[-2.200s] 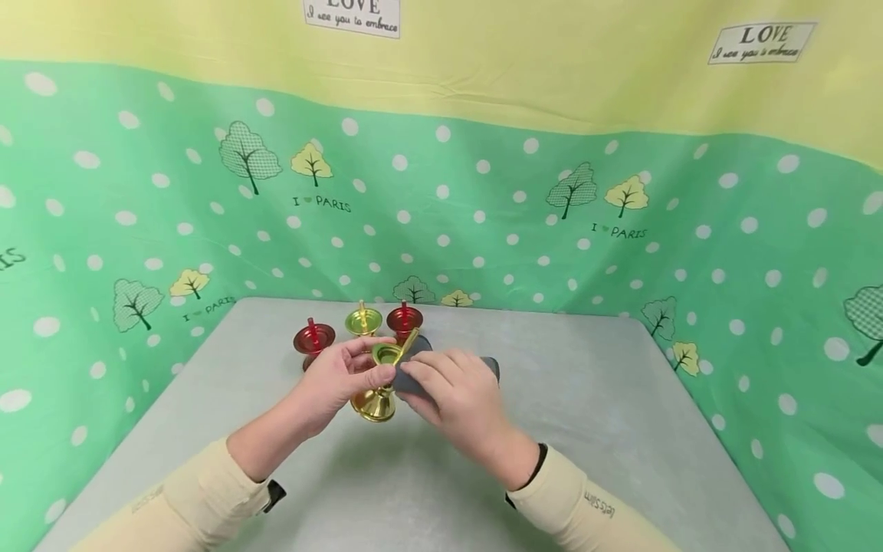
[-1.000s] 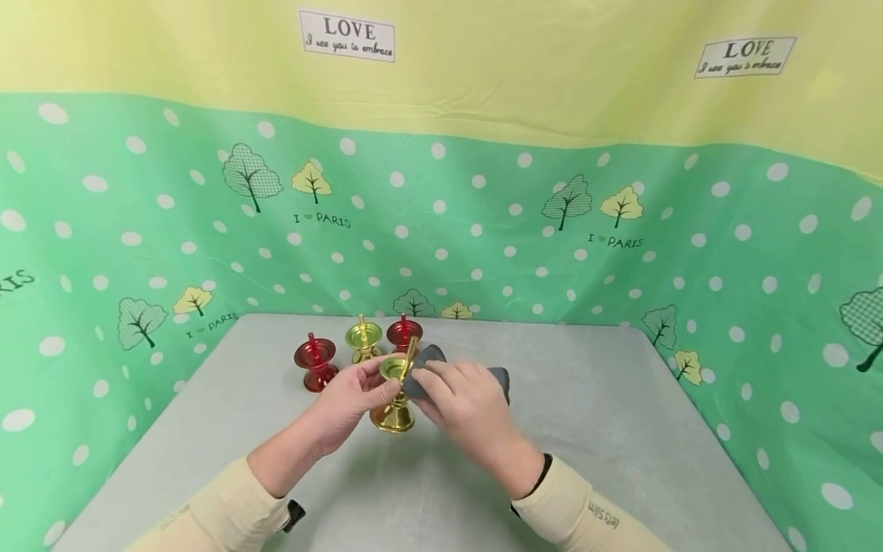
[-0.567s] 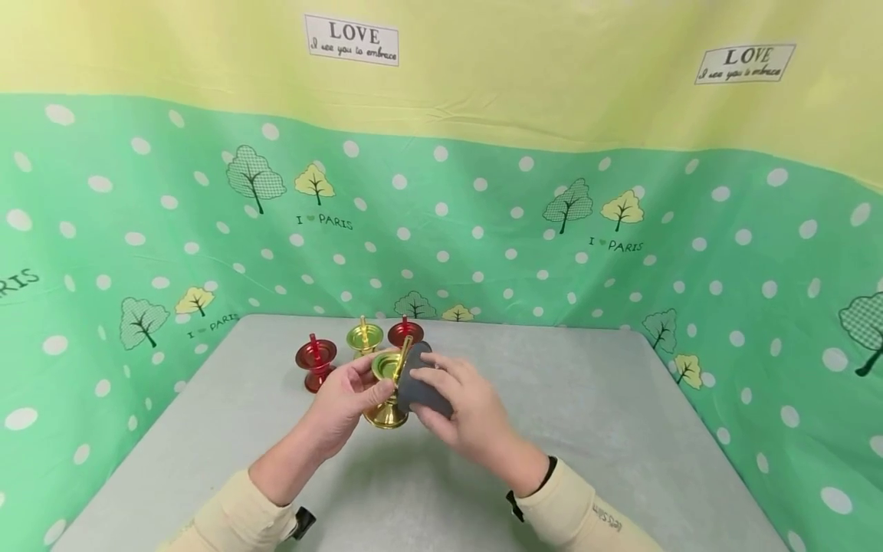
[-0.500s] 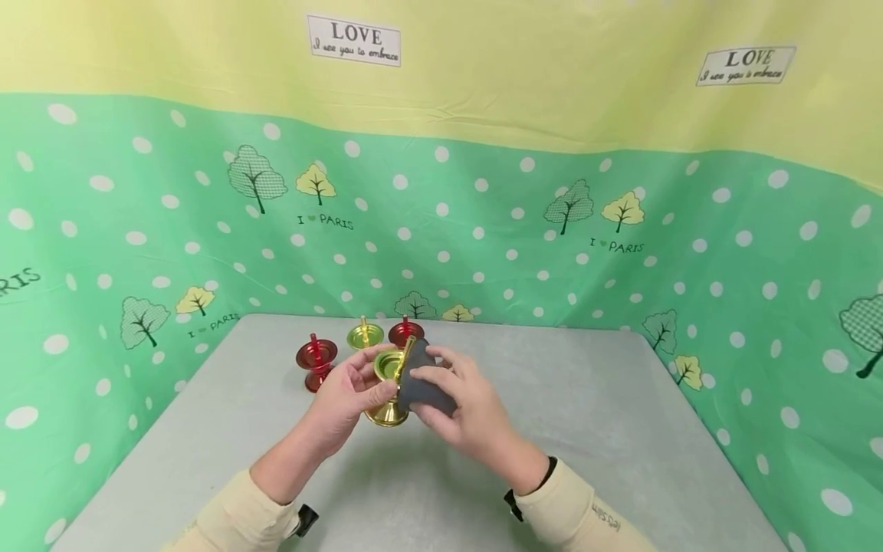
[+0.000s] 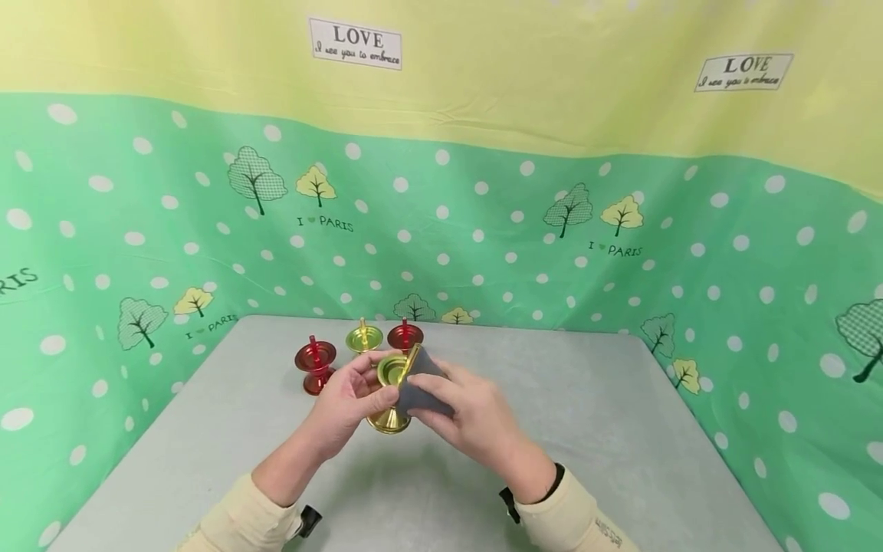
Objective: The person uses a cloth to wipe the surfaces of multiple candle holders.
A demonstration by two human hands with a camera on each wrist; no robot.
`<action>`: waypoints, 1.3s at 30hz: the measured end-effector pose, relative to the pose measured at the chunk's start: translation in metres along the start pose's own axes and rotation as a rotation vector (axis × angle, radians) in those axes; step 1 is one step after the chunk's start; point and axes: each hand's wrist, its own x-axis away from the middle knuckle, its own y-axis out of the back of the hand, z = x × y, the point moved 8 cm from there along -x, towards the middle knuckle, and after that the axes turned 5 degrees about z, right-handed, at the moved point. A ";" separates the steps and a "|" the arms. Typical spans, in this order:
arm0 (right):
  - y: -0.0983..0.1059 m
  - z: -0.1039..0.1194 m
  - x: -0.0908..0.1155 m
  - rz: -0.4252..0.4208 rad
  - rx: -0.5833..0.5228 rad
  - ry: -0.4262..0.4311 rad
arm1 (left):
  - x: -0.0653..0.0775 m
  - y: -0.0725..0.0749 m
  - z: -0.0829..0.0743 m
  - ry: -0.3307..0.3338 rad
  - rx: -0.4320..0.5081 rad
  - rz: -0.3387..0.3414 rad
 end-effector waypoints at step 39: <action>0.010 0.006 0.012 -0.126 0.206 0.317 | -0.006 -0.007 -0.005 -0.047 -0.064 0.329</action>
